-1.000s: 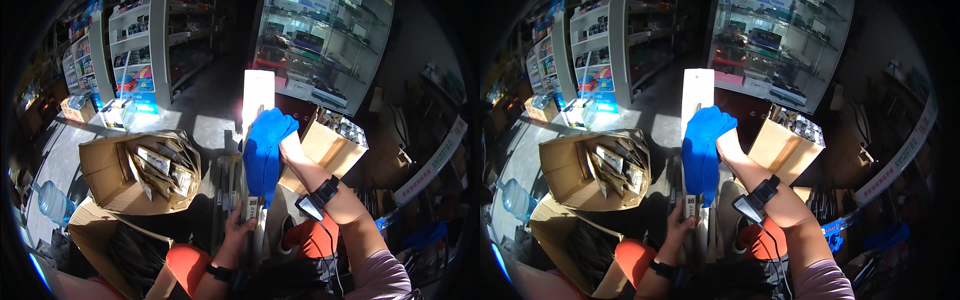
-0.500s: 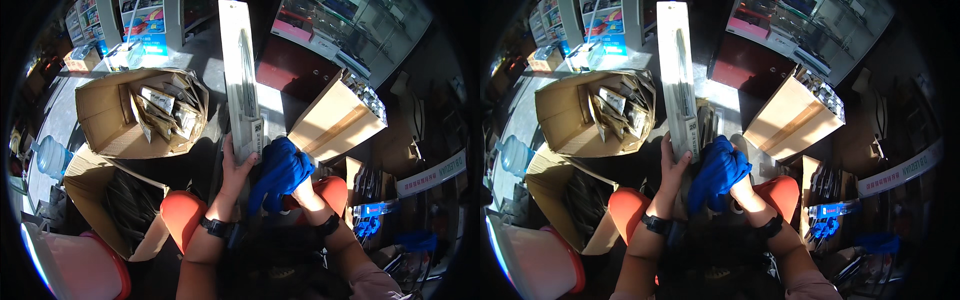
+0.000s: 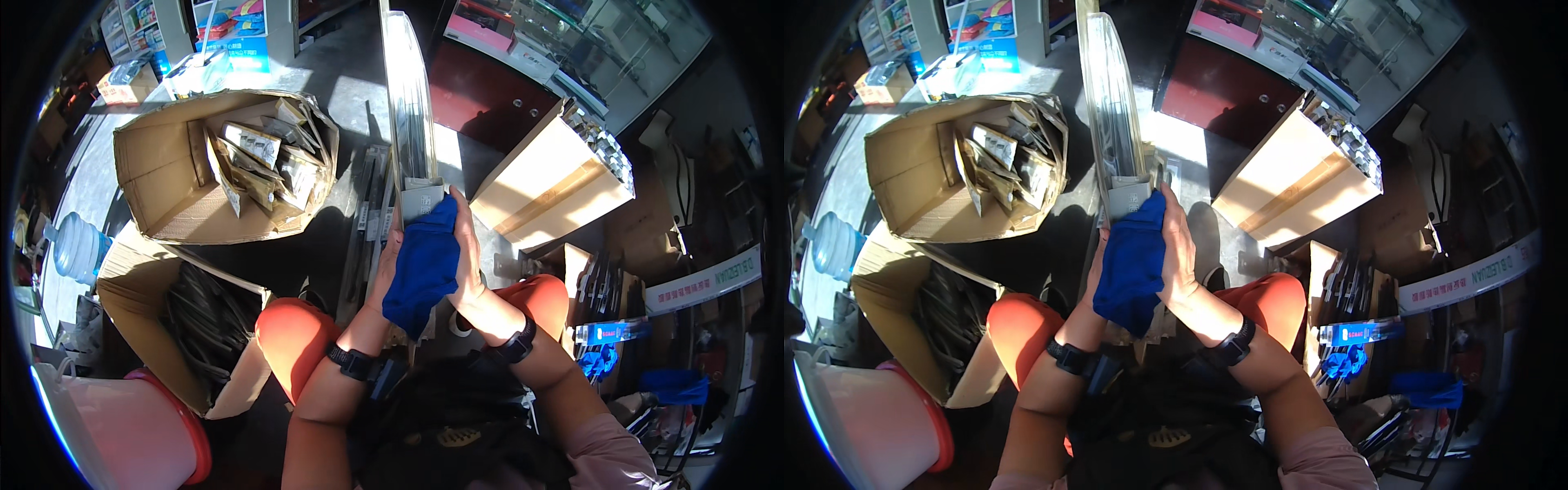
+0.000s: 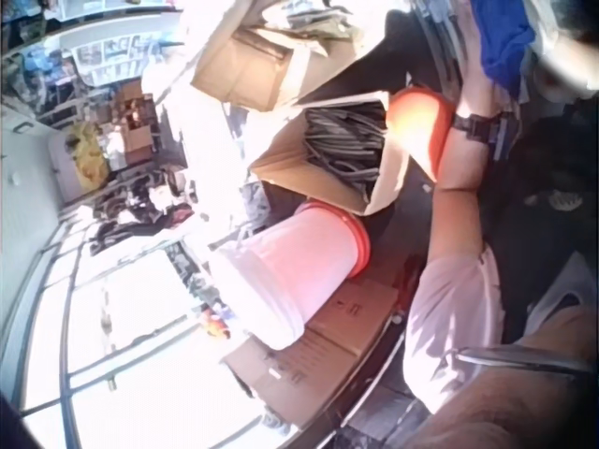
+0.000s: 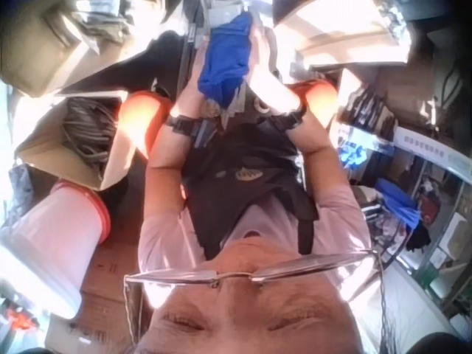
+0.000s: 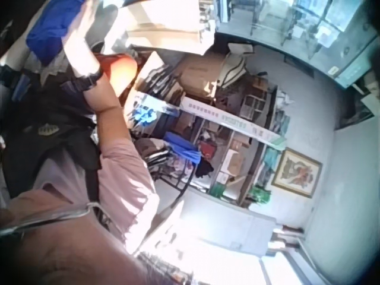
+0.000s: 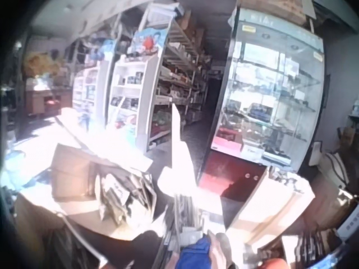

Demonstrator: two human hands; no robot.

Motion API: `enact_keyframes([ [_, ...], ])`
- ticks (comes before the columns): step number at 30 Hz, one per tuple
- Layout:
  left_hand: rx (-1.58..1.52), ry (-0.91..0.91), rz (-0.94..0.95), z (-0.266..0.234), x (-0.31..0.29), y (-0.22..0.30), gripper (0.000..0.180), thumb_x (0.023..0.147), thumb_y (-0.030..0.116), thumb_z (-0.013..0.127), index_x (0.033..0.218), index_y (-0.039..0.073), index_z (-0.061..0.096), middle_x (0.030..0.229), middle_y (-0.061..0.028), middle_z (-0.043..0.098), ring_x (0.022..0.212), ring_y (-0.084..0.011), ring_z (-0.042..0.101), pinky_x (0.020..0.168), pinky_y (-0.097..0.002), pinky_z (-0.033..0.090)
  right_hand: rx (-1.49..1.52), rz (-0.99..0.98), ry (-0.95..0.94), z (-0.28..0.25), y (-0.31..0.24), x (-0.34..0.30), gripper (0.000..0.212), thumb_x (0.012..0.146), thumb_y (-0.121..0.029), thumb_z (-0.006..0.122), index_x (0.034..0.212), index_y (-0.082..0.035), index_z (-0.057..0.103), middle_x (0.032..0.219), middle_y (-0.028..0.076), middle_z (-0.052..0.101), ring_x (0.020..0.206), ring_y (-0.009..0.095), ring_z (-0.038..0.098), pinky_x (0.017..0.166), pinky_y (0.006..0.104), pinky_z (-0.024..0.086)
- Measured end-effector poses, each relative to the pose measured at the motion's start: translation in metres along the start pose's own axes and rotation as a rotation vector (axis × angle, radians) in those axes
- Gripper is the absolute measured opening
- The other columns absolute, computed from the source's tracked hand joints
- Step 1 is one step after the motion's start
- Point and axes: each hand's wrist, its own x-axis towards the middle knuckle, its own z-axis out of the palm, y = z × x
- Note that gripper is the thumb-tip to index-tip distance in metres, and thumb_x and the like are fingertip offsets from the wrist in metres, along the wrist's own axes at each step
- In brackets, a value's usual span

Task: The person sits on the floor and wipes multiple packaged windshield wipers with a blue cloth, then places them into a cardboard box. The person handles each wiper individually, wiping both sides before stacking them.

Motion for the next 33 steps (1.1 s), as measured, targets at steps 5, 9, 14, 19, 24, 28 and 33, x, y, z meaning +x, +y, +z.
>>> enact_keyframes([
  [5, 0.832, -0.051, 0.245, 0.01, 0.009, 0.02, 0.065, 0.097, 0.039, 0.05, 0.147, 0.006, 0.024, 0.139, -0.0121, 0.043, 0.125, -0.0214, 0.044, 0.104, -0.0321, 0.037, -0.872, -0.229, 0.178, 0.03, -0.042, 0.051, 0.064, 0.084, -0.023, 0.063, 0.14, -0.007, 0.034, 0.131, 0.021, 0.049, 0.118, 0.035, 0.052, 0.099, 0.0373, 0.042],
  [9, 0.461, 0.09, 0.204, 0.008, -0.006, 0.022, 0.048, 0.096, 0.024, 0.051, 0.137, 0.002, 0.04, 0.136, -0.0107, 0.047, 0.121, -0.0209, 0.048, 0.103, -0.032, 0.037, -0.962, -0.414, -0.076, 0.044, -0.042, 0.1, 0.048, 0.087, -0.021, 0.06, 0.131, -0.009, 0.044, 0.114, 0.016, 0.058, 0.101, 0.027, 0.059, 0.091, 0.0348, 0.046],
  [14, -0.105, 0.155, 0.164, 0.002, -0.008, 0.016, 0.079, 0.092, 0.029, 0.06, 0.151, 0.014, 0.009, 0.14, -0.0081, 0.04, 0.123, -0.0222, 0.046, 0.105, -0.035, 0.036, -0.973, -0.374, -0.185, 0.032, 0.004, 0.045, 0.059, 0.074, -0.025, 0.068, 0.128, -0.006, 0.052, 0.114, 0.019, 0.055, 0.107, 0.038, 0.054, 0.088, 0.0414, 0.047],
  [19, -0.133, 0.193, 0.107, -0.016, -0.014, 0.016, 0.09, 0.085, 0.039, 0.067, 0.151, 0.018, 0.01, 0.137, -0.0095, 0.043, 0.121, -0.0241, 0.048, 0.1, -0.0371, 0.043, -0.991, -0.236, -0.248, 0.035, -0.006, 0.007, 0.065, 0.078, -0.013, 0.064, 0.139, -0.016, 0.043, 0.117, 0.02, 0.054, 0.109, 0.039, 0.056, 0.09, 0.0394, 0.047],
  [24, -0.238, 0.197, 0.043, -0.012, -0.021, 0.027, 0.063, 0.083, 0.032, 0.063, 0.137, 0.01, 0.039, 0.123, -0.0137, 0.055, 0.111, -0.0282, 0.056, 0.098, -0.0402, 0.046, -1.072, -0.145, -0.313, 0.011, -0.01, -0.03, 0.093, 0.071, -0.009, 0.067, 0.15, -0.017, 0.019, 0.119, 0.024, 0.05, 0.107, 0.043, 0.054, 0.089, 0.0427, 0.047],
  [28, -0.374, 0.181, -0.015, -0.004, -0.024, 0.033, 0.063, 0.082, 0.025, 0.059, 0.138, 0.01, 0.036, 0.124, -0.0146, 0.053, 0.111, -0.0293, 0.056, 0.095, -0.0415, 0.048, -1.028, -0.022, -0.323, -0.02, -0.006, -0.078, 0.096, 0.075, -0.014, 0.067, 0.151, -0.013, 0.009, 0.118, 0.028, 0.053, 0.105, 0.044, 0.057, 0.089, 0.0425, 0.048],
  [33, 0.003, 0.279, 0.002, 0.022, -0.017, 0.028, 0.054, 0.088, 0.016, 0.056, 0.137, 0.009, 0.035, 0.119, -0.012, 0.054, 0.107, -0.0249, 0.057, 0.09, -0.0379, 0.05, -1.01, -0.099, -0.132, -0.035, 0.019, -0.084, 0.085, 0.082, -0.01, 0.06, 0.151, -0.009, 0.011, 0.127, 0.029, 0.052, 0.11, 0.044, 0.057, 0.09, 0.0409, 0.048],
])
